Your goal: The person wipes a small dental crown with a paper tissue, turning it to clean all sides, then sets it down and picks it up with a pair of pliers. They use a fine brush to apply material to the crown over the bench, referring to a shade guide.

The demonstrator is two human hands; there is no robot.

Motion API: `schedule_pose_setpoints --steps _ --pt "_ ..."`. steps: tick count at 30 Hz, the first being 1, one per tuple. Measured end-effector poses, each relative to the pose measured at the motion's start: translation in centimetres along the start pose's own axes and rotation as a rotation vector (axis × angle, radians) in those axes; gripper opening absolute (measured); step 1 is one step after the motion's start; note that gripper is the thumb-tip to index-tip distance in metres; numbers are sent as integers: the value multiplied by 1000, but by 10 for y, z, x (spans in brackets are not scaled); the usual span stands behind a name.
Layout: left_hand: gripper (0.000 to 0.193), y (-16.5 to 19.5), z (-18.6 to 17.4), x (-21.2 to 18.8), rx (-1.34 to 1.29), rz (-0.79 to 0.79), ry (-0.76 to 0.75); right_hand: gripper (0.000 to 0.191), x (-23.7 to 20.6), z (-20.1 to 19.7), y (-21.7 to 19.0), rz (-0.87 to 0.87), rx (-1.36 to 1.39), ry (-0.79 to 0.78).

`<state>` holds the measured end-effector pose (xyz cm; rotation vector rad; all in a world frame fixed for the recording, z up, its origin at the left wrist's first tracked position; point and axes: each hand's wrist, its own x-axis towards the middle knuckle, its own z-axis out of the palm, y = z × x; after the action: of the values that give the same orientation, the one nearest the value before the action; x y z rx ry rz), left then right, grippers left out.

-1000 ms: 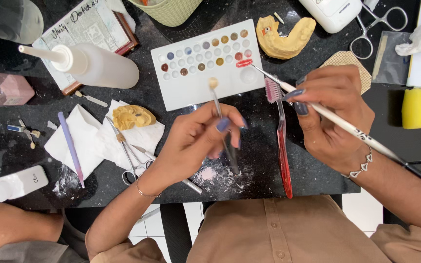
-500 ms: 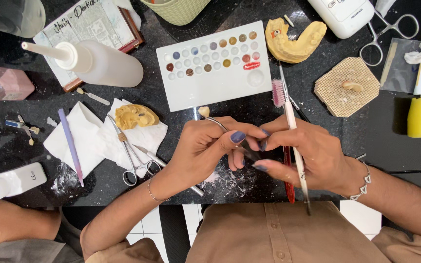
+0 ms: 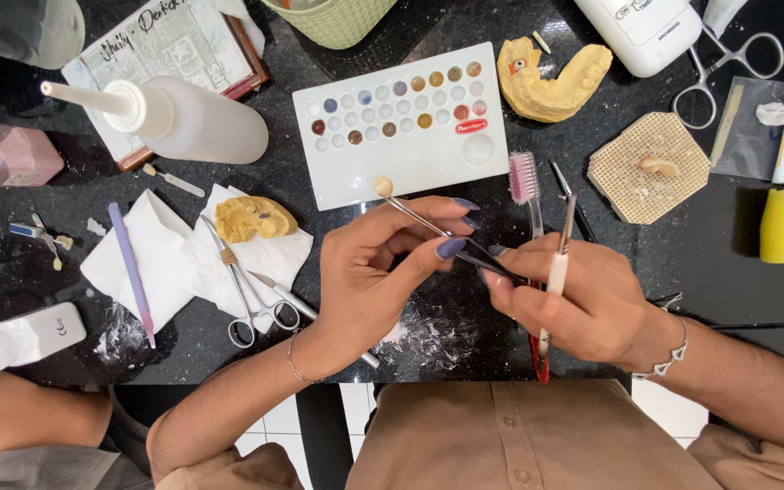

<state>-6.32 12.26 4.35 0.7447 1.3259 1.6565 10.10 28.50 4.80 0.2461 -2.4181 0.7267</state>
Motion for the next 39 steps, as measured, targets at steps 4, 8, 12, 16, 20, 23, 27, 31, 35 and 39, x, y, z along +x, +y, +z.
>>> schedule_pose_setpoints --steps 4,8,12,16,20,23,27,31,35,39 --pt "32 2 -1 -2 -32 -36 -4 21 -1 -3 -4 43 11 -82" --pt "43 5 -7 0 -159 -92 -22 17 -11 -5 -4 327 234 -111" --pt "46 7 -14 3 -143 -118 -65 25 -23 -14 2 404 217 64" --pt "52 7 -16 5 -166 -191 -86 34 -25 -25 3 355 96 64" --pt "70 10 -17 5 -246 -171 -105 17 -13 -19 2 375 -43 135" --pt "73 12 -17 5 -178 -191 -86 7 -3 -13 3 456 -102 162" --pt "71 13 -15 5 -239 -197 -83 6 5 -14 1 481 -169 107" --pt "65 11 -14 5 -176 -196 -93 7 10 -13 2 449 -173 89" --pt "55 10 -13 4 -180 -215 -111 8 12 -12 3 468 -179 83" --pt "46 12 -12 2 -160 -225 -124 10 13 -13 4 459 -181 65"
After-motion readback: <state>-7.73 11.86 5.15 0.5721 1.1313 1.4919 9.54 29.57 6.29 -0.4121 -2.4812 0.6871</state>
